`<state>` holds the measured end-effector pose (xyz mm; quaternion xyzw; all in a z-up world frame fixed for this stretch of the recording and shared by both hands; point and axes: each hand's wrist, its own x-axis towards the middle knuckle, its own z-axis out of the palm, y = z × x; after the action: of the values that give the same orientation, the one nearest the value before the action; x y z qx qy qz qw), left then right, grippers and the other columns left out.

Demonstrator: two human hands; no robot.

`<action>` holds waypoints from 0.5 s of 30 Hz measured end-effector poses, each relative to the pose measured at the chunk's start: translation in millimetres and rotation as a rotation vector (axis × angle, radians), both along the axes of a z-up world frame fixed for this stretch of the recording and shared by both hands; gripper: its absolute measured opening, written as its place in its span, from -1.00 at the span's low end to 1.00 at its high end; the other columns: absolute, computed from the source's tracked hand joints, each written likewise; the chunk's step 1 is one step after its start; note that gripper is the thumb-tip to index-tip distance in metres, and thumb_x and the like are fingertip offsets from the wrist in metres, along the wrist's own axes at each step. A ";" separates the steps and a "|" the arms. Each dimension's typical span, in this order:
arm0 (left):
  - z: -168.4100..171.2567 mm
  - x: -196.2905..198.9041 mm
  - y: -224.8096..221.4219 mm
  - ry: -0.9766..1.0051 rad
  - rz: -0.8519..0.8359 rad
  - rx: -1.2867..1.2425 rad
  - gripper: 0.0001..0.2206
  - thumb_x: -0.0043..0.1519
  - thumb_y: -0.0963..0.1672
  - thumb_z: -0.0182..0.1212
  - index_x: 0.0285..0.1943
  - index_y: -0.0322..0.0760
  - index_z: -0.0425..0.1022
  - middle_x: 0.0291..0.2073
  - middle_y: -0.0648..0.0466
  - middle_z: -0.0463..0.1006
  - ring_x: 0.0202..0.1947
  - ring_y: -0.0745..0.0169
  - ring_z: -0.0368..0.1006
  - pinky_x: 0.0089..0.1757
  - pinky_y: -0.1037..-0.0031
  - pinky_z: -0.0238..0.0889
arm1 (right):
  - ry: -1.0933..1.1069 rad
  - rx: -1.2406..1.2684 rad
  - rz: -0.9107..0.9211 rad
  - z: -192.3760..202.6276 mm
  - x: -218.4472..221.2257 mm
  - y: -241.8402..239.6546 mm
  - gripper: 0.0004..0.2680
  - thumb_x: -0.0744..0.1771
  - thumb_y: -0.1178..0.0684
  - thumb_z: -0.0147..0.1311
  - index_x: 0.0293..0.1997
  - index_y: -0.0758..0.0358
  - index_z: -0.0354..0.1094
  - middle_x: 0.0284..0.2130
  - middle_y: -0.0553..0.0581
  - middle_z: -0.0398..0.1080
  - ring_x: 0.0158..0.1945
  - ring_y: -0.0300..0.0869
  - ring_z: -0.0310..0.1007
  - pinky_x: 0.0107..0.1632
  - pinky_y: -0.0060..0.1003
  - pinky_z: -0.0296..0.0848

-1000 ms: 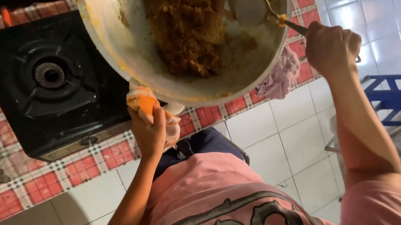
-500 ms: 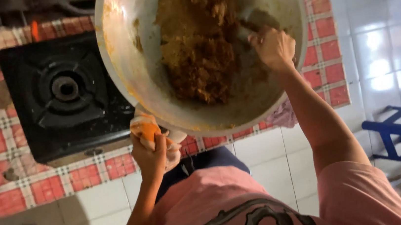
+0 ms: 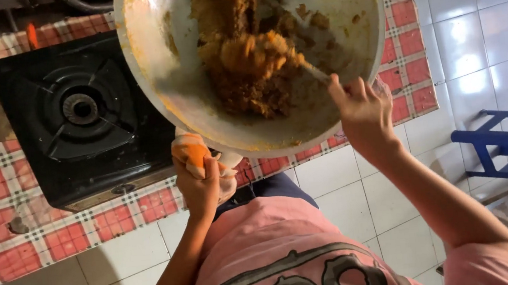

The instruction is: Stirring and folding a thick brown filling paste in a large wok over a gas stove to ensure even cooking.

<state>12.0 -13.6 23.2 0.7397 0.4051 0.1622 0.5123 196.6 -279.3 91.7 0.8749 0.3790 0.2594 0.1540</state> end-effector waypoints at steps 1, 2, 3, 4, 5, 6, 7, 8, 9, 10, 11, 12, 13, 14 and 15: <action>9.0 2.3 0.2 -0.001 -0.008 0.003 -0.40 0.16 -0.06 0.24 0.26 -0.67 0.22 -0.27 -0.64 0.52 -0.16 -0.75 0.48 -0.20 -0.25 0.40 | 0.022 0.029 0.003 6.3 -12.3 3.5 -0.83 0.38 0.10 0.11 0.06 0.04 0.52 -0.44 0.00 0.27 -0.54 -0.21 0.38 -0.45 -0.33 0.49; 0.5 0.1 2.7 0.000 -0.005 0.003 -0.40 0.16 -0.06 0.24 0.26 -0.67 0.22 -0.27 -0.64 0.52 -0.16 -0.75 0.48 -0.20 -0.25 0.40 | 0.023 0.029 0.006 20.2 -17.5 6.7 -0.83 0.38 0.10 0.11 0.06 0.04 0.52 -0.44 0.00 0.27 -0.54 -0.21 0.38 -0.45 -0.33 0.49; -8.3 -1.9 5.3 -0.007 -0.031 0.027 -0.47 0.16 -0.05 0.23 0.21 -0.55 0.27 -0.30 -0.56 0.54 -0.22 -0.72 0.49 -0.23 -0.23 0.42 | 0.049 -0.004 -0.041 33.9 -22.6 9.9 -0.81 0.38 0.08 0.08 0.08 -0.09 0.52 -0.44 -0.02 0.31 -0.47 -0.19 0.45 -0.38 -0.31 0.52; -17.0 -5.7 7.9 -0.010 -0.056 0.050 -0.53 0.16 -0.05 0.23 0.16 -0.43 0.31 -0.34 -0.48 0.56 -0.27 -0.69 0.50 -0.25 -0.22 0.44 | 0.080 -0.037 -0.088 46.9 -28.8 13.2 -0.78 0.39 0.07 0.06 0.10 -0.21 0.53 -0.44 -0.05 0.35 -0.40 -0.17 0.52 -0.30 -0.28 0.55; -22.8 -8.8 9.7 -0.005 -0.053 0.051 -0.53 0.16 -0.05 0.23 0.16 -0.43 0.31 -0.34 -0.48 0.56 -0.27 -0.69 0.50 -0.25 -0.22 0.44 | 0.084 -0.036 -0.084 66.8 -35.5 22.4 -0.78 0.39 0.07 0.06 0.10 -0.21 0.53 -0.44 -0.05 0.35 -0.40 -0.17 0.52 -0.30 -0.28 0.55; -28.8 -9.9 12.1 -0.067 -0.087 -0.008 -0.56 0.17 -0.05 0.19 0.18 -0.34 0.32 -0.28 -0.24 0.60 -0.30 -0.28 0.56 -0.27 0.09 0.47 | 0.262 -0.167 -0.238 86.8 -40.9 31.6 -0.75 0.44 0.08 -0.07 0.24 -0.15 0.39 -0.35 0.02 0.43 -0.42 -0.13 0.54 -0.47 -0.25 0.57; -34.6 -10.7 14.6 -0.129 -0.122 -0.067 -0.59 0.18 -0.06 0.16 0.20 -0.25 0.32 -0.22 0.00 0.64 -0.32 0.13 0.62 -0.29 0.41 0.50 | 0.441 -0.294 -0.394 106.9 -45.9 40.7 -0.72 0.49 0.10 -0.21 0.39 -0.10 0.24 -0.25 0.10 0.52 -0.43 -0.09 0.57 -0.63 -0.21 0.59; -37.7 -11.6 14.6 -0.129 -0.116 -0.066 -0.59 0.18 -0.06 0.16 0.20 -0.25 0.32 -0.22 0.00 0.64 -0.32 0.13 0.62 -0.29 0.41 0.50 | 0.440 -0.295 -0.388 109.4 -50.9 36.2 -0.72 0.49 0.10 -0.21 0.39 -0.10 0.24 -0.25 0.10 0.52 -0.43 -0.09 0.57 -0.63 -0.21 0.59; -40.9 -12.2 14.6 -0.092 -0.113 -0.053 -0.64 0.17 -0.04 0.17 0.10 -0.22 0.32 -0.31 0.04 0.60 -0.40 0.14 0.57 -0.37 0.39 0.45 | 0.374 -0.246 -0.363 111.8 -55.5 31.6 -0.73 0.48 0.12 -0.15 0.34 -0.14 0.31 -0.32 0.03 0.51 -0.40 -0.08 0.57 -0.64 -0.23 0.45; -44.0 -14.1 13.7 -0.051 -0.111 -0.042 -0.68 0.16 -0.03 0.19 0.00 -0.20 0.31 -0.40 0.07 0.56 -0.48 0.15 0.52 -0.44 0.36 0.39 | 0.311 -0.199 -0.338 114.2 -60.5 26.4 -0.74 0.48 0.14 -0.10 0.28 -0.18 0.37 -0.38 -0.03 0.50 -0.38 -0.07 0.57 -0.66 -0.25 0.31; -43.6 -14.5 14.3 -0.048 -0.104 -0.044 -0.68 0.16 -0.03 0.19 0.00 -0.20 0.31 -0.40 0.07 0.56 -0.48 0.15 0.52 -0.44 0.36 0.39 | 0.313 -0.202 -0.331 117.3 -61.6 35.3 -0.74 0.48 0.14 -0.10 0.28 -0.18 0.37 -0.38 -0.03 0.50 -0.38 -0.07 0.57 -0.66 -0.25 0.31; -43.2 -14.3 14.3 -0.049 -0.116 -0.027 -0.69 0.16 -0.02 0.18 -0.02 -0.22 0.31 -0.41 0.06 0.55 -0.49 0.14 0.50 -0.45 0.36 0.38 | 0.450 -0.265 -0.432 120.6 -62.7 43.5 -0.76 0.49 0.09 -0.21 0.31 -0.11 0.29 -0.42 0.03 0.51 -0.47 -0.04 0.57 -0.62 -0.20 0.41; -42.9 -13.8 13.7 -0.049 -0.128 -0.010 -0.69 0.17 -0.02 0.17 -0.03 -0.24 0.30 -0.42 0.04 0.53 -0.50 0.14 0.48 -0.46 0.35 0.37 | 0.585 -0.327 -0.537 123.9 -63.6 51.1 -0.76 0.51 0.03 -0.32 0.33 -0.04 0.22 -0.46 0.09 0.51 -0.56 -0.01 0.56 -0.59 -0.14 0.52; -40.7 -13.8 14.9 -0.046 -0.129 -0.011 -0.69 0.17 -0.02 0.17 -0.03 -0.24 0.30 -0.42 0.04 0.53 -0.50 0.14 0.48 -0.46 0.35 0.37 | 0.589 -0.329 -0.537 107.4 -55.3 58.9 -0.76 0.51 0.03 -0.32 0.33 -0.04 0.22 -0.46 0.09 0.51 -0.56 -0.01 0.56 -0.59 -0.14 0.52; -38.4 -13.6 15.2 -0.044 -0.124 -0.022 -0.67 0.17 -0.01 0.17 0.01 -0.24 0.31 -0.39 0.05 0.59 -0.47 0.12 0.54 -0.44 0.34 0.42 | 0.666 -0.329 -0.578 90.8 -46.9 65.8 -0.68 0.47 0.13 -0.35 0.41 -0.11 0.15 -0.17 0.13 0.49 -0.11 0.15 0.40 -0.46 -0.02 0.61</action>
<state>-1.6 1.6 -15.2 0.7540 0.3489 0.1417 0.5383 149.7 -213.4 182.5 0.9440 0.1849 -0.1526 0.2267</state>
